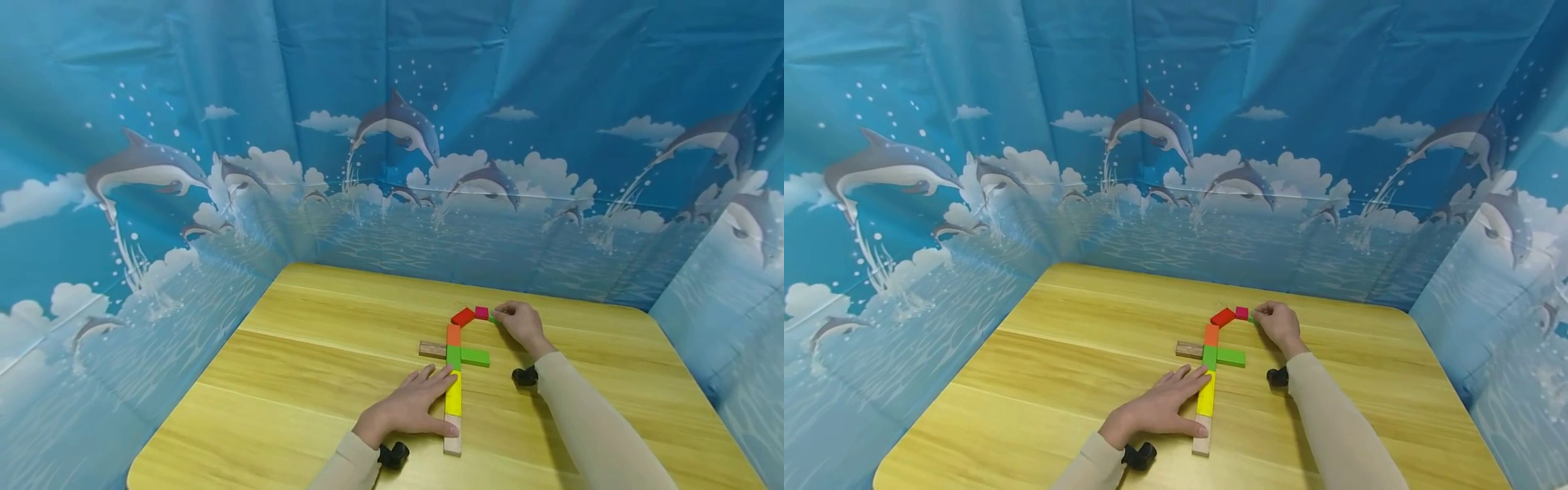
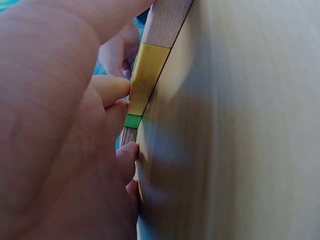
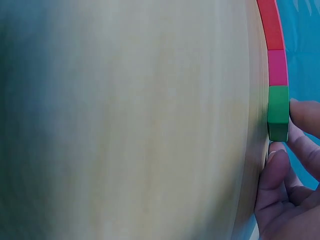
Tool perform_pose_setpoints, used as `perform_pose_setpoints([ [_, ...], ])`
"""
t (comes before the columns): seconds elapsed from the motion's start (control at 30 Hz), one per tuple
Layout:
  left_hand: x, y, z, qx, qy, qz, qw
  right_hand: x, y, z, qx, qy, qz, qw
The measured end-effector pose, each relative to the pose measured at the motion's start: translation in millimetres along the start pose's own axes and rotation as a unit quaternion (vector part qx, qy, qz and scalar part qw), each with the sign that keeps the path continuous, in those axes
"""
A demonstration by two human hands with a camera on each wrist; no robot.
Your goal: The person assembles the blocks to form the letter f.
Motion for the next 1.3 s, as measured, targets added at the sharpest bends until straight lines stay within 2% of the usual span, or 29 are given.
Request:
perform_pose_setpoints([
  [0.8, -0.6, 0.4, -0.6, -0.001, 0.000, -0.002, 1.0000, 1, 0, 7, -0.023, 0.010, 0.028, 0.999],
  [1.07, -3.6, -1.3, -1.2, 0.001, 0.003, -0.004, 1.0000, 3, 2, 6, -0.027, 0.008, 0.015, 0.999],
  [1.3, -3.6, -2.1, -3.8, -0.002, 0.003, -0.001, 1.0000, 9, 5, -4, -0.021, 0.001, -0.018, 1.000],
])
Point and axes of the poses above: each hand's wrist, its own y-axis away from the middle knuckle, its own x-axis out of the back of the hand, z = x × y, the point moved 5 cm from there along -y, towards the middle knuckle, and after that the axes turned 2 degrees about z, right-handed, at the moved point
